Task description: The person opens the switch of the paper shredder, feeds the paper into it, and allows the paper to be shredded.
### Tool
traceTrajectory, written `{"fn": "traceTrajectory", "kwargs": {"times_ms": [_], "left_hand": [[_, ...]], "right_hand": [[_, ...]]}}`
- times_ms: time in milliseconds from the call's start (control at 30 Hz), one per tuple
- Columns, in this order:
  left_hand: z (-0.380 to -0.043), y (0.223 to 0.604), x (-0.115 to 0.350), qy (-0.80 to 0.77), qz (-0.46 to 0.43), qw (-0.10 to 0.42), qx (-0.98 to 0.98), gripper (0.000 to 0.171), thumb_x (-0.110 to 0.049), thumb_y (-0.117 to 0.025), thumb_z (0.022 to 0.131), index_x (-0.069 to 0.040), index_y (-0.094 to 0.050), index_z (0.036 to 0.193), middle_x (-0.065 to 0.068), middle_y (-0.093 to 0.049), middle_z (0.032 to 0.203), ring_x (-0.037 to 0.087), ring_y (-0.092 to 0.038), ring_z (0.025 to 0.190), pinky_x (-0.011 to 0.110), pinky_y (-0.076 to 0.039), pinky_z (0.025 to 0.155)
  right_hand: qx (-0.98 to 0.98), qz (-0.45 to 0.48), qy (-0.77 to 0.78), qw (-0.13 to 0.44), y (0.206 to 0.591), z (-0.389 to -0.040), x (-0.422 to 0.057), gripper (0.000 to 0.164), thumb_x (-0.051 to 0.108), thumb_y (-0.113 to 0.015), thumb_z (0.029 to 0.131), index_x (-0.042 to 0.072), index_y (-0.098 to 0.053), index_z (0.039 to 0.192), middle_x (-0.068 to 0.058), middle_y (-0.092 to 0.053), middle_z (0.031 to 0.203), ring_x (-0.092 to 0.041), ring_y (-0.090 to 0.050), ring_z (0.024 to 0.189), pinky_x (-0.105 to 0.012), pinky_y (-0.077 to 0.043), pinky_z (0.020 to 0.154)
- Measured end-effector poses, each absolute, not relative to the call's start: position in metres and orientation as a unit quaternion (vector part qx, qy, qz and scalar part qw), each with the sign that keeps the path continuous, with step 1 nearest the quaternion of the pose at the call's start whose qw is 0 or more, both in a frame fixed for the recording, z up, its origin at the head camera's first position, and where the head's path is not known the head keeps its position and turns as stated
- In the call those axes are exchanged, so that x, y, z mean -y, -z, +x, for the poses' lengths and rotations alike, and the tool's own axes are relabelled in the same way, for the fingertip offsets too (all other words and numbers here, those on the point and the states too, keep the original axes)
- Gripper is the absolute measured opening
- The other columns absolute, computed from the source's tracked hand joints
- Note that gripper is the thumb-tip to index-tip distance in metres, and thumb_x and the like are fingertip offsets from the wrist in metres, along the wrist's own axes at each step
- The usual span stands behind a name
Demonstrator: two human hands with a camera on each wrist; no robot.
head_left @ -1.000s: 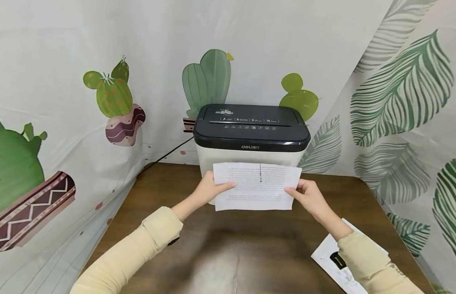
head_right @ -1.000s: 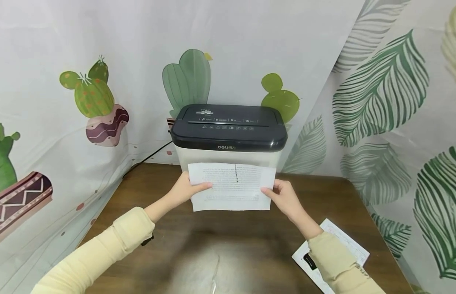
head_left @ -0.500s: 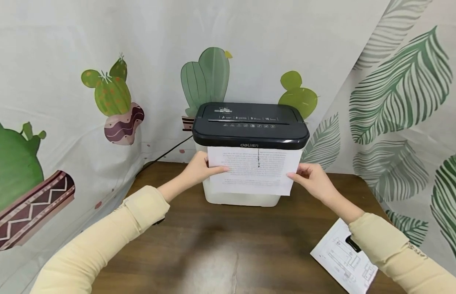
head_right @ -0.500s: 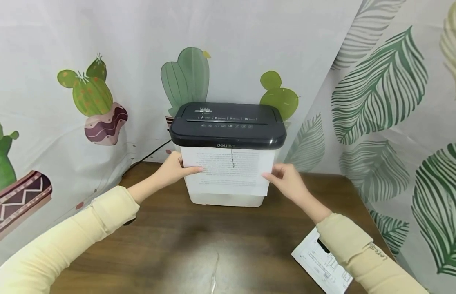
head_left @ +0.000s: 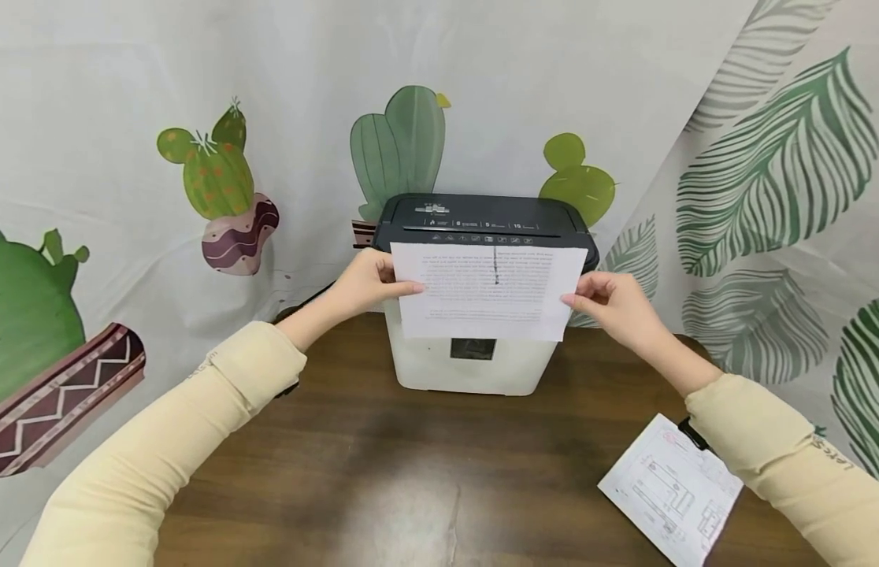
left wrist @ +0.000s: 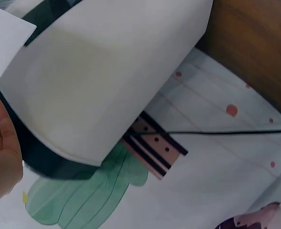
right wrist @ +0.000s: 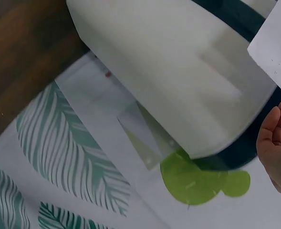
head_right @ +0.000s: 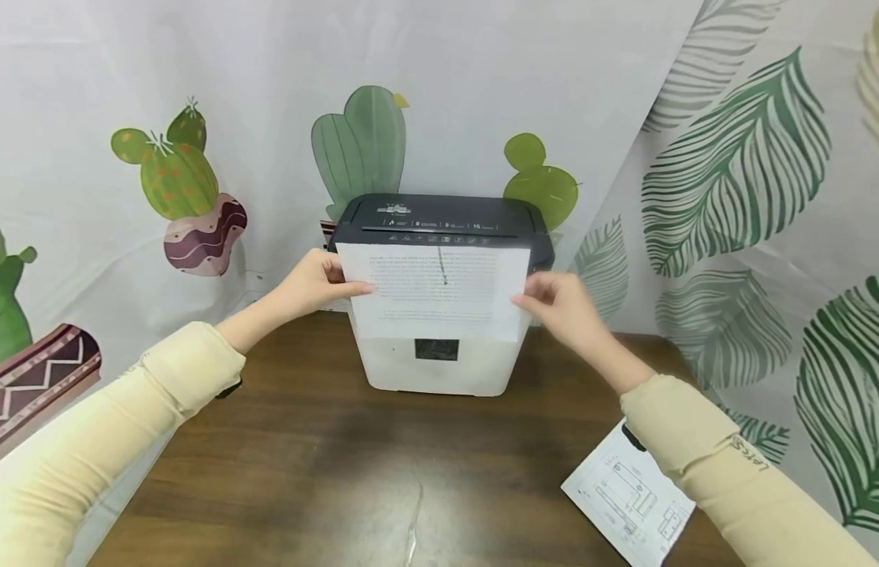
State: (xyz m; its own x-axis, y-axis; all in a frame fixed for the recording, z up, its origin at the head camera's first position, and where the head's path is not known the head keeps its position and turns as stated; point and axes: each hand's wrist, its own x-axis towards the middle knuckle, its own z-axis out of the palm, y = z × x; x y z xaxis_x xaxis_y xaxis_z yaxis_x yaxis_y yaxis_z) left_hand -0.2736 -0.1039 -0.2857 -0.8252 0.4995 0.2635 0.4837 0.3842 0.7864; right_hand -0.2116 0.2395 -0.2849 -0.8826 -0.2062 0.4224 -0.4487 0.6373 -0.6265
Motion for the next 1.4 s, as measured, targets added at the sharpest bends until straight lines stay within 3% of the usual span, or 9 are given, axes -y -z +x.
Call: {"fn": "traceTrajectory", "kwargs": {"times_ms": [200,467,700,1167,1267,1400], "left_hand": [[-0.279,0.266,0.107,-0.487,0.274,0.000,-0.829,0.022,-0.005,-0.071,0.082,0.006,-0.069,0.102,0.022,-0.071,0.097,0.002,-0.066,0.073,0.028,-0.056,0.068],[-0.290,0.235,0.108,-0.480,0.284,-0.039,-0.829,0.021,-0.005,-0.070,0.082,0.004,-0.070,0.101,0.017,-0.073,0.092,0.003,-0.066,0.069,0.023,-0.054,0.064],[-0.302,0.213,0.107,-0.473,0.294,-0.049,-0.829,0.023,-0.004,-0.068,0.084,0.005,-0.069,0.105,0.016,-0.073,0.094,0.002,-0.065,0.069,0.023,-0.053,0.063],[-0.320,0.192,0.095,-0.446,0.270,-0.124,-0.844,0.023,-0.010,-0.064,0.089,0.000,-0.067,0.109,0.018,-0.071,0.100,0.001,-0.061,0.068,0.017,-0.048,0.062],[-0.323,0.192,0.091,-0.440,0.259,-0.138,-0.848,0.024,-0.010,-0.064,0.089,-0.001,-0.068,0.111,0.018,-0.070,0.104,0.003,-0.064,0.073,0.018,-0.049,0.064],[-0.327,0.197,0.086,-0.438,0.245,-0.152,-0.852,0.025,-0.011,-0.064,0.090,-0.002,-0.067,0.112,0.016,-0.070,0.105,0.015,-0.068,0.083,0.018,-0.048,0.067]], "right_hand": [[0.897,0.164,-0.379,0.160,0.261,-0.222,-0.241,0.013,0.004,-0.069,0.084,-0.007,-0.063,0.078,0.016,-0.052,0.060,0.000,-0.042,0.054,-0.015,-0.036,0.050],[0.903,0.162,-0.370,0.146,0.234,-0.234,-0.243,0.018,0.009,-0.068,0.086,-0.007,-0.064,0.082,0.014,-0.054,0.059,-0.001,-0.043,0.055,-0.016,-0.036,0.053],[0.896,0.148,-0.382,0.173,0.217,-0.243,-0.238,0.017,0.007,-0.068,0.085,-0.008,-0.062,0.082,0.014,-0.053,0.058,-0.001,-0.042,0.055,-0.017,-0.034,0.052],[0.886,0.140,-0.393,0.201,0.203,-0.268,-0.236,0.016,0.008,-0.065,0.088,-0.005,-0.061,0.080,0.019,-0.055,0.060,0.003,-0.047,0.055,-0.015,-0.036,0.055],[0.885,0.132,-0.392,0.215,0.204,-0.274,-0.236,0.016,0.009,-0.065,0.088,-0.006,-0.061,0.081,0.021,-0.054,0.060,0.004,-0.048,0.056,-0.014,-0.036,0.055],[0.881,0.124,-0.389,0.238,0.207,-0.281,-0.234,0.018,0.008,-0.065,0.088,-0.009,-0.061,0.084,0.024,-0.051,0.060,0.006,-0.046,0.056,-0.013,-0.035,0.055]]}}
